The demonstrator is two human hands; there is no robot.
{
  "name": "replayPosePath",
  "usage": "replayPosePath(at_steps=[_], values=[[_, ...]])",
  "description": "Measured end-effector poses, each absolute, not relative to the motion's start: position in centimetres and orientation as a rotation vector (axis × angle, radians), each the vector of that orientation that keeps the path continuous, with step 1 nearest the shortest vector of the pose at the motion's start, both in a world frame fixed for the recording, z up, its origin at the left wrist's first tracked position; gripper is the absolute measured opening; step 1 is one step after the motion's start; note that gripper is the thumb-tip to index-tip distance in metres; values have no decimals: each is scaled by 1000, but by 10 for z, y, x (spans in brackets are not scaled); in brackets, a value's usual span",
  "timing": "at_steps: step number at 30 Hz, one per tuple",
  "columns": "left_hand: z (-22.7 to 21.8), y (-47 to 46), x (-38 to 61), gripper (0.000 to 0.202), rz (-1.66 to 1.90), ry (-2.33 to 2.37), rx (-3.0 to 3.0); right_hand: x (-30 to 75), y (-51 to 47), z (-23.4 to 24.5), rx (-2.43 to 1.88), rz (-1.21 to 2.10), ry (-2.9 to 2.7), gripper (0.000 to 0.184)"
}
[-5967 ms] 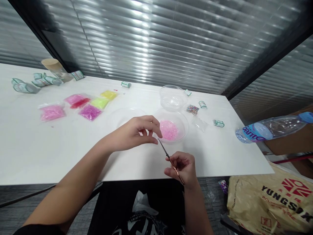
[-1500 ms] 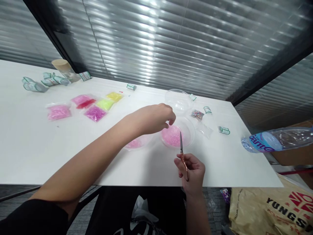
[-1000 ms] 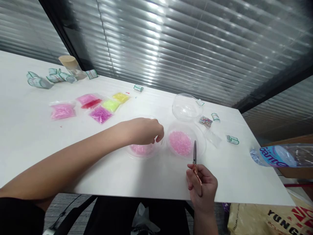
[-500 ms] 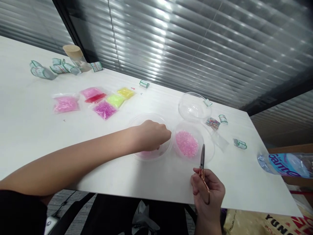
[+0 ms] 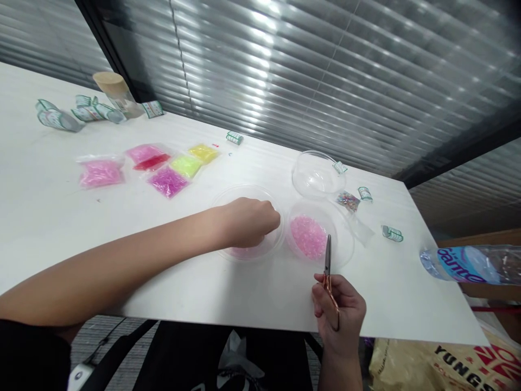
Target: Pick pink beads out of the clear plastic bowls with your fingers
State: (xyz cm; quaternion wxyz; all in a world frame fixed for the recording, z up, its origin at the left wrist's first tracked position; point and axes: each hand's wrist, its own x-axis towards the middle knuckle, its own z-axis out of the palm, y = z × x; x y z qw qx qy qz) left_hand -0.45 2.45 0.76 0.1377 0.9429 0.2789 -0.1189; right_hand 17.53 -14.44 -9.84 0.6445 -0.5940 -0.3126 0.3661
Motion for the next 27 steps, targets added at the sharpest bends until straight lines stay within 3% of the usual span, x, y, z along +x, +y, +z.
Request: replayPosePath(at_steps=[7,15,21,27], values=[[31,33,-18,10,-51,1054,2555,174,-142,-97,-1381,833,-733,20],[53,31,-6,6,307,903,2450,173,-140,-96,-1363,938,-709,21],[72,31,22,12,329,715,2431,172,-139,-97,-1317,969,-703,24],[61,33,27,19,262,573,2439,174,-140,-96,-1282,958,-738,26]])
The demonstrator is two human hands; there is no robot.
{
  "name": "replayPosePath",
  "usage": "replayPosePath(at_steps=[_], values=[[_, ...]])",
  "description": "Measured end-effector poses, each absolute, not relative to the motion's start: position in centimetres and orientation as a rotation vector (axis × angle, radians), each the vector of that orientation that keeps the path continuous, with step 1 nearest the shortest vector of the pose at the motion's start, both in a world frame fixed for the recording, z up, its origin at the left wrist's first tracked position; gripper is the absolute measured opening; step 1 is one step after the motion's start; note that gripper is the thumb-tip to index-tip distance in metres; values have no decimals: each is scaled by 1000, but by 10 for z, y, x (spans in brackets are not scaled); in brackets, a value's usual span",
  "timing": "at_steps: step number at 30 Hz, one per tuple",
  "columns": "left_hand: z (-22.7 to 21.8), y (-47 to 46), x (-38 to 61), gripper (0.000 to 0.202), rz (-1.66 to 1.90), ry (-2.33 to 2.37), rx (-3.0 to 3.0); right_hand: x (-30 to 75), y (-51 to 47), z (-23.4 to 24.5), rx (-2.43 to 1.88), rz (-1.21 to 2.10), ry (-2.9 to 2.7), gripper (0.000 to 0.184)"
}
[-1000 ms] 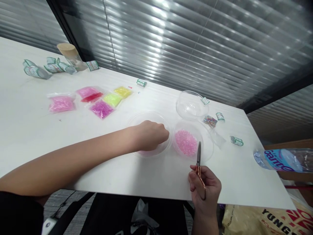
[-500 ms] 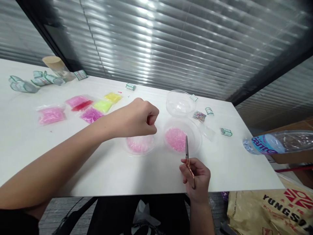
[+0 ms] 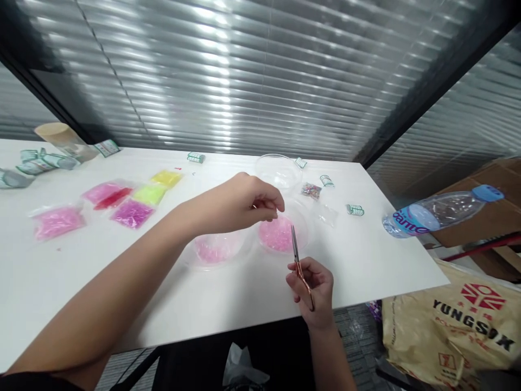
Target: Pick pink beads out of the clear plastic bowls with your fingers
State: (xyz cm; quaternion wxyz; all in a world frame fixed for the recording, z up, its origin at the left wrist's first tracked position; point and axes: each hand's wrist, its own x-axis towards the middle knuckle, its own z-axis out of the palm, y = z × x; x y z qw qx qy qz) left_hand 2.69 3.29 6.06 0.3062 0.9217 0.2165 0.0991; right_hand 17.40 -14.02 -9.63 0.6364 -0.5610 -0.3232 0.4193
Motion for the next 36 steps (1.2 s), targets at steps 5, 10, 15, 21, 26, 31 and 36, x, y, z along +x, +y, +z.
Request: replayPosePath(at_steps=[5,10,15,21,26,31,36], values=[[49,34,23,20,197,417,2446,174,-140,-93,-1221,1005,-830,26],[50,30,24,20,125,315,2477,172,-139,-89,-1252,985,-897,27],[47,28,26,19,97,263,2457,172,-137,-87,-1261,964,-924,28],[39,26,28,17,91,219,2460,171,-136,-85,-1266,925,-917,26],[35,22,32,16,66,190,2446,171,-137,-85,-1249,928,-927,24],[34,22,34,16,68,164,2428,171,-137,-87,-1247,943,-916,23],[33,22,33,16,70,155,2430,172,-138,-88,-1250,952,-929,24]])
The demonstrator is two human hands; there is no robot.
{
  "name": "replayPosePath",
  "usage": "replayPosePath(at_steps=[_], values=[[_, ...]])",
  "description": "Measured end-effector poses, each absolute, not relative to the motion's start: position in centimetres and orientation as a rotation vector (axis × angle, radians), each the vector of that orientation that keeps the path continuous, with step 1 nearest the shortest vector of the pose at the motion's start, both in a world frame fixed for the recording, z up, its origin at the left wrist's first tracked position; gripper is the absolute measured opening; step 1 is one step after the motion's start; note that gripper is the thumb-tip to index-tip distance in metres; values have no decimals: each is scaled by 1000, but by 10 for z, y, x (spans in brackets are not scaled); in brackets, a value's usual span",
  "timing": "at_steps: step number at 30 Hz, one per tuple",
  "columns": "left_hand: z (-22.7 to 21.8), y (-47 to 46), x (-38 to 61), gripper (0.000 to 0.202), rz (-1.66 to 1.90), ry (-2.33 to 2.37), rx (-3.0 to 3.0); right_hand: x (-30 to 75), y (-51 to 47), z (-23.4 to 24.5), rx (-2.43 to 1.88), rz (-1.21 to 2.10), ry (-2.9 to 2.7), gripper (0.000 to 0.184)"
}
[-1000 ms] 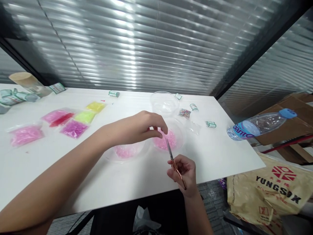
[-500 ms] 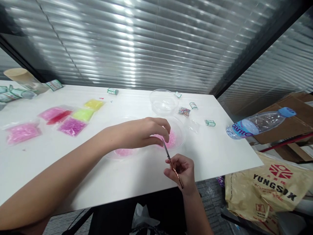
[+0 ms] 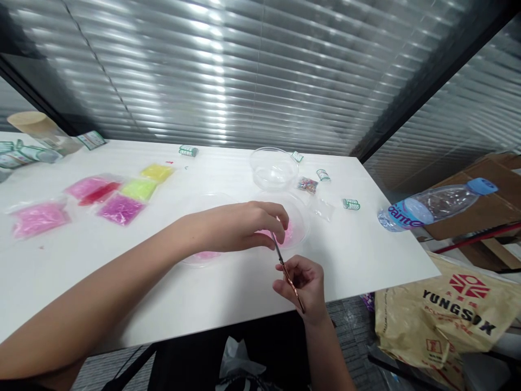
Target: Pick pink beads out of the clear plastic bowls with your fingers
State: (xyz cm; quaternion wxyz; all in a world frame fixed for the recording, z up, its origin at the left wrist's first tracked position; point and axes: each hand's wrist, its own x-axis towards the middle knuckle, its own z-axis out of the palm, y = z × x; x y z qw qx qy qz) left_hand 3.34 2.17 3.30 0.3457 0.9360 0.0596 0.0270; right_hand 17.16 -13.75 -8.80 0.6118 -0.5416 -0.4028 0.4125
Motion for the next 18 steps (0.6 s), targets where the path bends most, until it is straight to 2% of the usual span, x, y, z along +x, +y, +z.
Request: replayPosePath(at_steps=[10,13,15,18], values=[[28,22,36,15,131,153,2471,170,-135,-87,-1284,931,-882,24],[33,23,33,24,136,200,2518,170,-135,-88,-1305,930,-857,21],[40,27,27,30,140,292,2568,170,-135,-88,-1317,944,-838,20],[50,37,10,25,55,588,2649,171,-136,-89,-1343,962,-795,19]])
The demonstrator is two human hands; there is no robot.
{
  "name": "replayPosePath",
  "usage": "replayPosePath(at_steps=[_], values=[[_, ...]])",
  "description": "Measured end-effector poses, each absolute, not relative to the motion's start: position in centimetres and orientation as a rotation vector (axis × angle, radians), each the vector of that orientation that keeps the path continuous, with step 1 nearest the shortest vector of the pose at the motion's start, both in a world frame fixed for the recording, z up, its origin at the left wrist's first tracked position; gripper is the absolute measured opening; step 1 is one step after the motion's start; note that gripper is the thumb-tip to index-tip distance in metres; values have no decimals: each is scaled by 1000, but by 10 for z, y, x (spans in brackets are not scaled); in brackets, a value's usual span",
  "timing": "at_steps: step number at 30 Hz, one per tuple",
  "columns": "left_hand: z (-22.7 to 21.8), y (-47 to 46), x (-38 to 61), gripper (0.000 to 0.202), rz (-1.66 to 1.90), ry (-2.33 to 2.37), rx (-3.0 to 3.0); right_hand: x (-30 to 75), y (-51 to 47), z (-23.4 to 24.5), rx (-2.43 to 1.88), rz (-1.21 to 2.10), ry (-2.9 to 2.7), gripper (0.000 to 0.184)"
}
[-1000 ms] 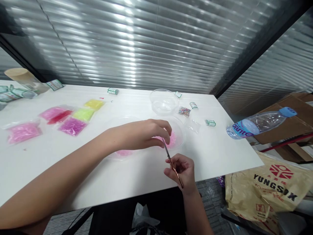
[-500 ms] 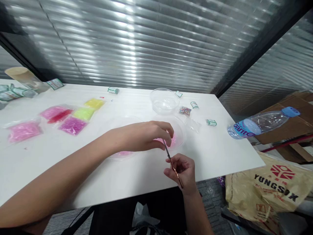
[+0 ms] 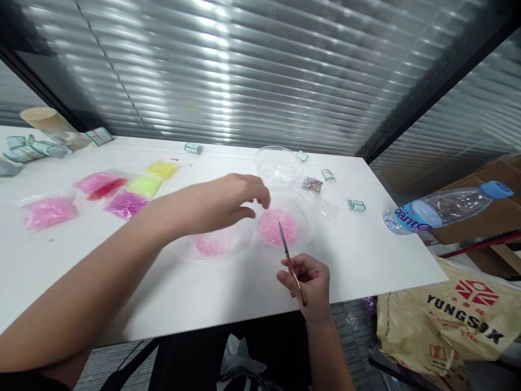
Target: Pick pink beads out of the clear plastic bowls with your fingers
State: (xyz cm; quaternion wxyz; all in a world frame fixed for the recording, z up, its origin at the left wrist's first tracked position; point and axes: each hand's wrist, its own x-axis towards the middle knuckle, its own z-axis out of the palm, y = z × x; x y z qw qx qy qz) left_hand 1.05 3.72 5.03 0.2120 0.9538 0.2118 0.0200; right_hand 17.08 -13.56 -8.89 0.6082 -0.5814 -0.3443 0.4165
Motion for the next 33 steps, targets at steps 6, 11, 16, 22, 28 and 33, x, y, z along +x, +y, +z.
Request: replayPosePath(at_steps=[6,11,16,22,28,33], values=[[39,53,-10,20,-390,970,2518,171,-138,-88,-1374,943,-749,20],[17,56,-3,28,-544,1054,2398,172,-140,-91,-1372,915,-748,19],[14,59,-4,29,-679,1017,2353,175,-142,-94,-1382,900,-756,18],[21,54,-2,30,-758,1012,2351,175,-143,-94,-1388,879,-756,17],[20,51,4,28,-760,988,2389,175,-142,-93,-1405,874,-765,18],[20,45,6,23,-710,986,2448,175,-141,-92,-1417,875,-762,21]])
